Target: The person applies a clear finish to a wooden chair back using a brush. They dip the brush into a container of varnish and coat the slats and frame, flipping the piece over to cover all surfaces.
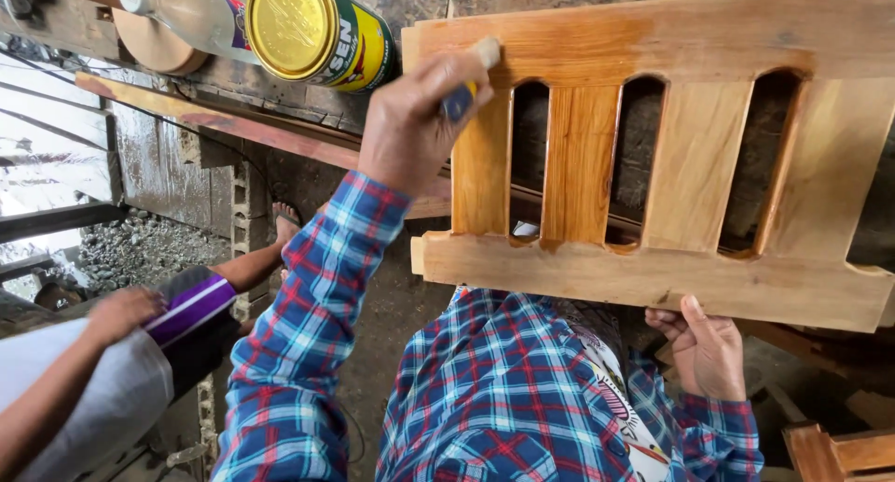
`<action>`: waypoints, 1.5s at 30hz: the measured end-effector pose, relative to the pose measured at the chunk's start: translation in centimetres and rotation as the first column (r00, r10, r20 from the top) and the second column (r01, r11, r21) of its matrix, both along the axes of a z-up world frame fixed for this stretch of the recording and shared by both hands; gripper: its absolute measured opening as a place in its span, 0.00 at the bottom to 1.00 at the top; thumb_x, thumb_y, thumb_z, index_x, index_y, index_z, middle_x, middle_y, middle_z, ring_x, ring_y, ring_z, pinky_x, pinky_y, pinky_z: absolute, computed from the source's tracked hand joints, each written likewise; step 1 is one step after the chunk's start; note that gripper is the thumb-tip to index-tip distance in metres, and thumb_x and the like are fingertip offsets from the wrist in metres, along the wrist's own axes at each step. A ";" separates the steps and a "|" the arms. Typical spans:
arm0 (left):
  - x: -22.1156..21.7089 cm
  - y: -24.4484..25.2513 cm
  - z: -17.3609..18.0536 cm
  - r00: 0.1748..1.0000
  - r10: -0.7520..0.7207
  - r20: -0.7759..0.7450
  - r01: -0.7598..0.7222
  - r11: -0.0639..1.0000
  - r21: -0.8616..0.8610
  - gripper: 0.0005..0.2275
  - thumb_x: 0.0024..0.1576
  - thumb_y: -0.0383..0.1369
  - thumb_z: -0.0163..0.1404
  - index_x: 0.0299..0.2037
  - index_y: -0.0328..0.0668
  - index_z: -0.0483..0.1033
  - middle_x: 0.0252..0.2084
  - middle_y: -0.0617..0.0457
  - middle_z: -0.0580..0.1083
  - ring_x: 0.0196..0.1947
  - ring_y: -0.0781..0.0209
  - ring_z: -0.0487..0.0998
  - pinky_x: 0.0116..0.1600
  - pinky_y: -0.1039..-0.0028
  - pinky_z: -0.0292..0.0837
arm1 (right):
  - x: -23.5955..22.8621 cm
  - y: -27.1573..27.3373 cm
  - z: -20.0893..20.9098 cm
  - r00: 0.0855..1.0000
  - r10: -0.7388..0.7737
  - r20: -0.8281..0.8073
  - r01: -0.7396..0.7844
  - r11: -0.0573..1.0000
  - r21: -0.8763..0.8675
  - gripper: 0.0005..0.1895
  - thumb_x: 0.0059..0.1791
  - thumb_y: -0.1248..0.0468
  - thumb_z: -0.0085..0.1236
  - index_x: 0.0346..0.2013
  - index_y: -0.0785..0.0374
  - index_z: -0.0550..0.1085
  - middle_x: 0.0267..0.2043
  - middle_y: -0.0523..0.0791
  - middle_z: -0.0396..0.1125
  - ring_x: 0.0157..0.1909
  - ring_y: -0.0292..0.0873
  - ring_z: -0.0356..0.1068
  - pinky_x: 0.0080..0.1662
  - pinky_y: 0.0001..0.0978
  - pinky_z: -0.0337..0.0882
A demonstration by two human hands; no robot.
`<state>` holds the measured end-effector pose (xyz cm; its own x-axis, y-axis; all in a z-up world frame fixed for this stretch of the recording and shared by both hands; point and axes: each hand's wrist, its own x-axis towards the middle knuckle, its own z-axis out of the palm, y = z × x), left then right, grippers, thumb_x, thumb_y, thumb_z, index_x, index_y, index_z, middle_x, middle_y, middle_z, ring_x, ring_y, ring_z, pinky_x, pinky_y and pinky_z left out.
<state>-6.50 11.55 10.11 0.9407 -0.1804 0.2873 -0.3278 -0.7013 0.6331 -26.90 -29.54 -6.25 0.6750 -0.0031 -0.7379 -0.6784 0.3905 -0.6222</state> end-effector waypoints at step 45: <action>-0.4 -0.8 -0.2 0.773 -0.285 -0.566 0.251 0.958 -0.140 0.06 0.61 0.31 0.54 0.43 0.41 0.72 0.37 0.46 0.81 0.34 0.58 0.85 0.40 0.72 0.86 | -0.6 -0.8 -0.9 0.999 0.040 0.019 -0.040 0.999 0.001 0.16 0.61 0.60 0.51 0.41 0.71 0.77 0.40 0.56 0.74 0.41 0.52 0.76 0.48 0.39 0.78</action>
<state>-6.90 10.80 9.87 0.8496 -0.4505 -0.2742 -0.0606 -0.5999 0.7978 -27.53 -30.32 -7.17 0.6882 0.0252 -0.7251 -0.6817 0.3646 -0.6344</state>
